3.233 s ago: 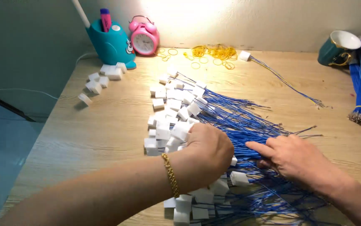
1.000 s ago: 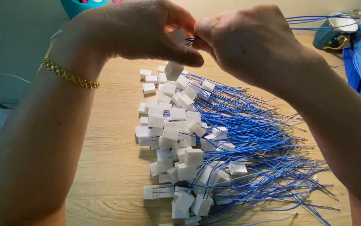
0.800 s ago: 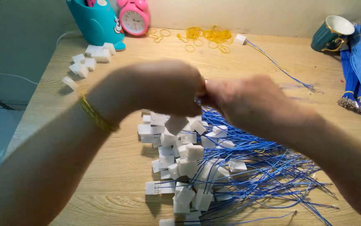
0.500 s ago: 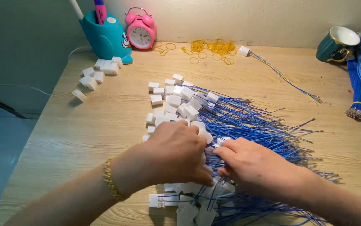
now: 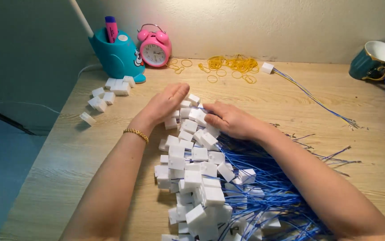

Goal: The person repeatedly picks up white plastic connectors and blue wires from a table, inserts the wire ends into the connectors, and places the assembled units into a growing pile. The person also briefly handles yellow rubber bands.

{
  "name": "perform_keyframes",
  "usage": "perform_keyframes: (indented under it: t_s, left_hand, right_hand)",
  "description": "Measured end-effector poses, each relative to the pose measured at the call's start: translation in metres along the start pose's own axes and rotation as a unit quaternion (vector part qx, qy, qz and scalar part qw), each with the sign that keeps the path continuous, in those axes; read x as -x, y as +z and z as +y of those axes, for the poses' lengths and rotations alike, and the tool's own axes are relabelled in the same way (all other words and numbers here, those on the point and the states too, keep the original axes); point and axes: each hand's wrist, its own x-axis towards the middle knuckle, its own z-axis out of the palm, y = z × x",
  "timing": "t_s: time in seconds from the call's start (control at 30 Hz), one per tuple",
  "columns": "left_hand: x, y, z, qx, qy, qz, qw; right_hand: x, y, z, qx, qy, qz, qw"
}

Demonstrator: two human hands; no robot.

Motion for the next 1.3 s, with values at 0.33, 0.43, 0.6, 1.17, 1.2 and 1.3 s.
perform_keyframes:
  t_s: [0.33,0.43,0.6,1.17,1.2,1.3]
  left_hand:
    - [0.052,0.006,0.026,0.020,0.033,-0.084,0.996]
    - [0.053,0.003,0.018,0.019,0.050,-0.049,0.997]
    - [0.016,-0.001,-0.031,-0.057,0.043,0.077,0.994]
    - [-0.166,0.025,-0.042,-0.148,0.005,0.088,0.985]
    - [-0.167,0.036,-0.029,-0.072,0.060,0.078,0.992]
    - [-0.149,0.023,-0.015,-0.071,0.151,0.121,0.979]
  right_hand:
    - [0.017,0.012,-0.006,0.008,-0.005,-0.037,0.999]
    - [0.007,-0.008,-0.004,-0.028,-0.008,-0.015,0.999]
    - [-0.018,-0.021,0.099,0.297,0.149,0.164,0.929]
    - [-0.109,-0.041,0.170,0.157,0.133,0.330,0.921]
    - [-0.100,-0.048,0.166,0.159,0.107,0.357,0.914]
    - [-0.100,-0.055,0.191,0.180,0.221,0.336,0.898]
